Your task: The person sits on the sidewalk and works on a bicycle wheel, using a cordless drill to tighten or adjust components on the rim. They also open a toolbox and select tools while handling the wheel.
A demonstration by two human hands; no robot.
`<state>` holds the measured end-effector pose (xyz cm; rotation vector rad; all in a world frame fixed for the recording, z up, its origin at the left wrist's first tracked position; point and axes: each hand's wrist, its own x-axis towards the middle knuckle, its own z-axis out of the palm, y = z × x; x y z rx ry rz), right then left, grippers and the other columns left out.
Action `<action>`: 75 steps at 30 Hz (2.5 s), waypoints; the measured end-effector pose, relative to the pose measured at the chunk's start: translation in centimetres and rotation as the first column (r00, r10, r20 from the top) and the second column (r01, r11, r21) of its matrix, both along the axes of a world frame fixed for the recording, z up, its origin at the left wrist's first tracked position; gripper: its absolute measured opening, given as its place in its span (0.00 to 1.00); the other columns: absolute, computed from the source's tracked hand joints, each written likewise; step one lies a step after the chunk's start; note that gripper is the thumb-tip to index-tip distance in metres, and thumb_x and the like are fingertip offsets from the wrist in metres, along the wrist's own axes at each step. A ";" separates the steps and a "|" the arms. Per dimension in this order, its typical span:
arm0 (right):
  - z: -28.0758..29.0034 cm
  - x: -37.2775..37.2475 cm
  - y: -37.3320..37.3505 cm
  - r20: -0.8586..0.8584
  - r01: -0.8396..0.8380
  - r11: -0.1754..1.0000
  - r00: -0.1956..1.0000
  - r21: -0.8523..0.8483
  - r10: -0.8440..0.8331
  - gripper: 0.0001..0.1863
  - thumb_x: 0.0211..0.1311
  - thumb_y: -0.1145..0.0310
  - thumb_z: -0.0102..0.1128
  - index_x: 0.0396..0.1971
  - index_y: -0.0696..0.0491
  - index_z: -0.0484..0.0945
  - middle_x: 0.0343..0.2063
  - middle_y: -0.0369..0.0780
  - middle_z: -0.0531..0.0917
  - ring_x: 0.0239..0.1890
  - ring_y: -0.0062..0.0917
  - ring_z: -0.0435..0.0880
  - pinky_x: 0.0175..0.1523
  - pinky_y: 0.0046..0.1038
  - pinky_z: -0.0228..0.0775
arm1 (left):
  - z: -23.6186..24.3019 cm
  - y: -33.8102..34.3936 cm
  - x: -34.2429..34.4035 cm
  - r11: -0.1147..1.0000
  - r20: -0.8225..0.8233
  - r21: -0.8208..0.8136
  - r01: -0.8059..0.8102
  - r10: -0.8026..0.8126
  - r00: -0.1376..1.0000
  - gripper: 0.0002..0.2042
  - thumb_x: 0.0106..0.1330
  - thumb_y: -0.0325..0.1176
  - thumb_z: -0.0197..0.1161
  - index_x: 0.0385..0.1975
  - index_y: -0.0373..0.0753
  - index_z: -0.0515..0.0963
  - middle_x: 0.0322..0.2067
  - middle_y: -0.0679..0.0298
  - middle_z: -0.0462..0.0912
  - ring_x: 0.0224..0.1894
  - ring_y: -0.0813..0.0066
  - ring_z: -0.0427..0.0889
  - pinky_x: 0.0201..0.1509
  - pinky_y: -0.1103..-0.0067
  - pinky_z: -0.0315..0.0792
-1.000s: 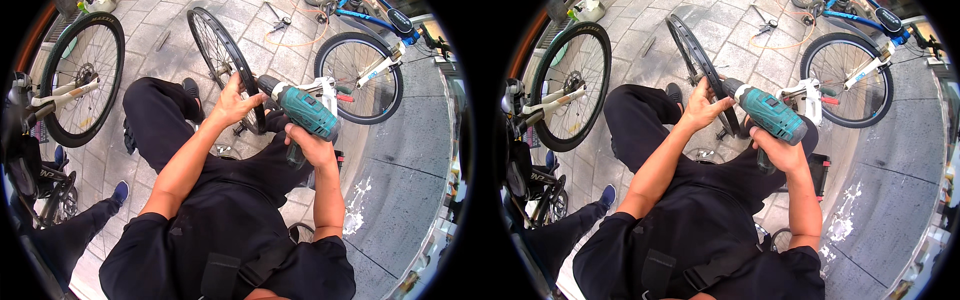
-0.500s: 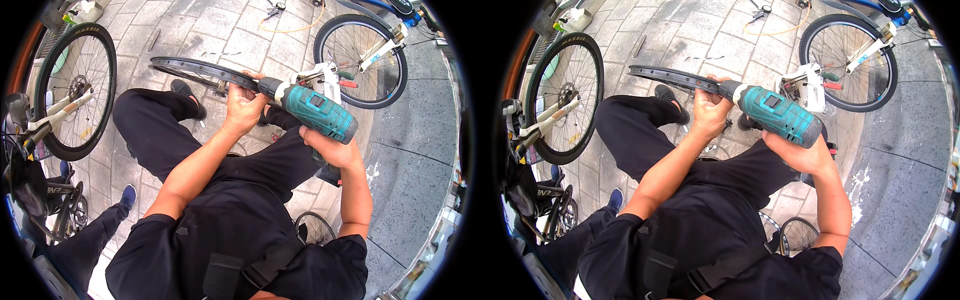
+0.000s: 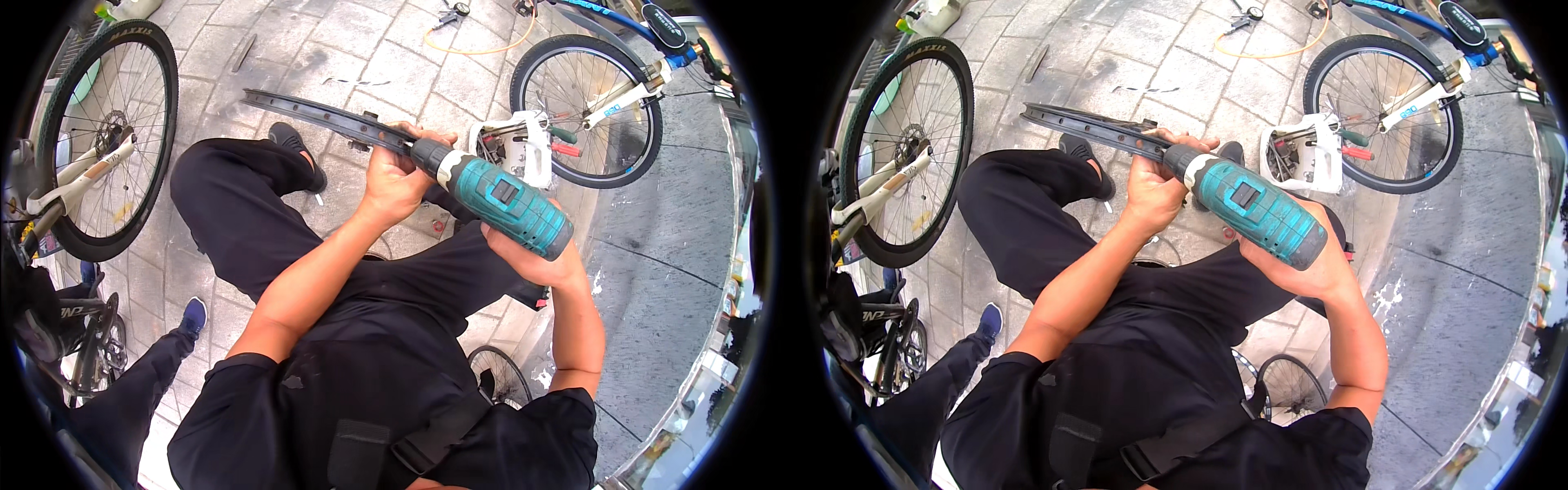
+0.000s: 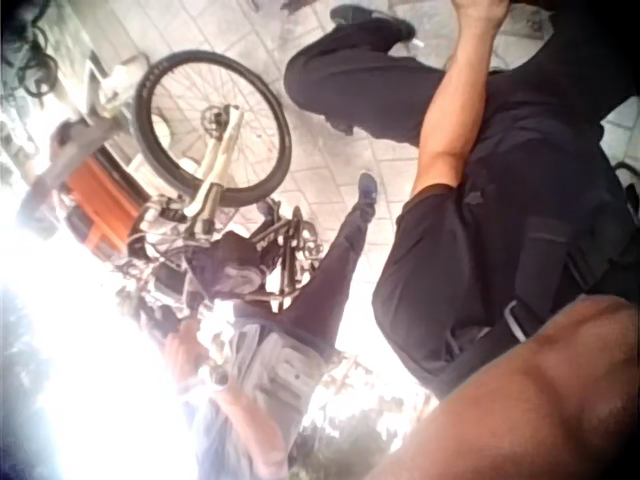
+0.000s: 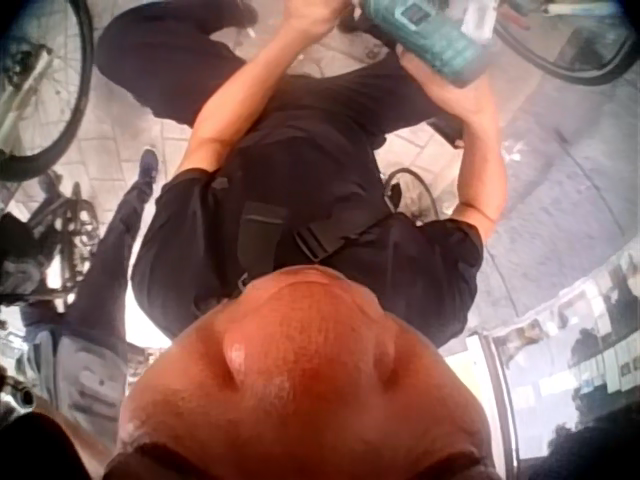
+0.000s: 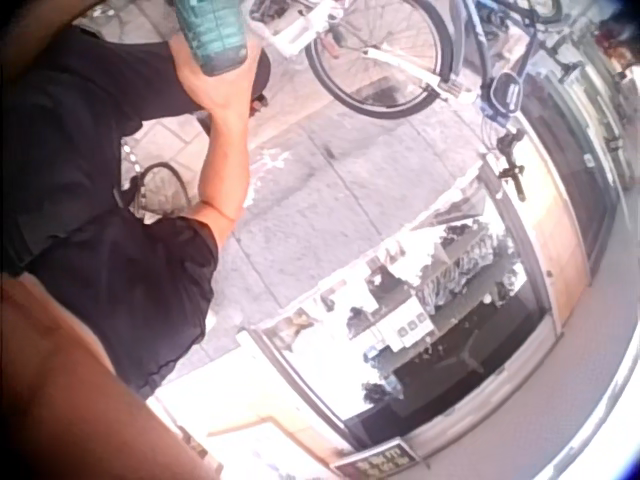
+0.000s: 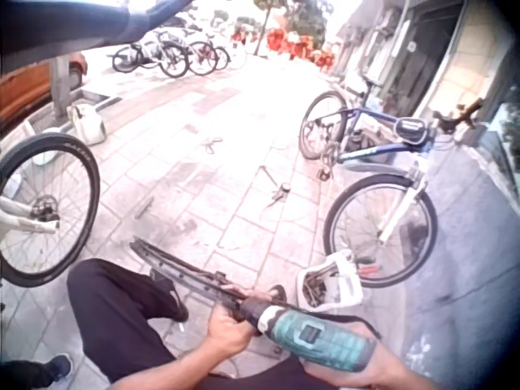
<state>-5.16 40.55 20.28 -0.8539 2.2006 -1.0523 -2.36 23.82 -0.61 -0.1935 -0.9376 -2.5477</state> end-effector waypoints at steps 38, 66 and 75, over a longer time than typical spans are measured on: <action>0.2 5.0 1.4 0.094 0.308 0.927 0.938 0.215 -0.333 0.10 0.62 0.76 0.67 0.43 0.57 0.83 0.28 0.36 0.85 0.31 0.19 0.82 0.41 0.27 0.76 | 0.2 5.3 0.3 0.980 0.111 -0.091 -0.179 0.189 0.976 0.16 0.70 0.32 0.68 0.50 0.43 0.68 0.53 0.49 0.85 0.64 0.58 0.78 0.68 0.63 0.66; 2.6 3.8 -0.1 0.212 0.338 0.864 0.875 0.373 -0.435 0.11 0.70 0.65 0.68 0.42 0.58 0.81 0.27 0.34 0.82 0.26 0.17 0.83 0.32 0.25 0.76 | -0.3 6.0 0.6 0.971 0.087 -0.184 -0.151 0.169 0.982 0.21 0.66 0.20 0.69 0.55 0.40 0.69 0.54 0.58 0.85 0.59 0.72 0.82 0.68 0.71 0.70; 2.9 3.9 -1.1 0.134 0.367 0.875 0.896 0.316 -0.424 0.13 0.70 0.64 0.69 0.41 0.58 0.81 0.24 0.34 0.82 0.25 0.17 0.82 0.32 0.25 0.75 | -0.2 5.8 0.4 0.982 0.078 -0.125 -0.138 0.148 0.986 0.19 0.69 0.18 0.65 0.56 0.38 0.68 0.54 0.56 0.84 0.59 0.70 0.82 0.65 0.71 0.75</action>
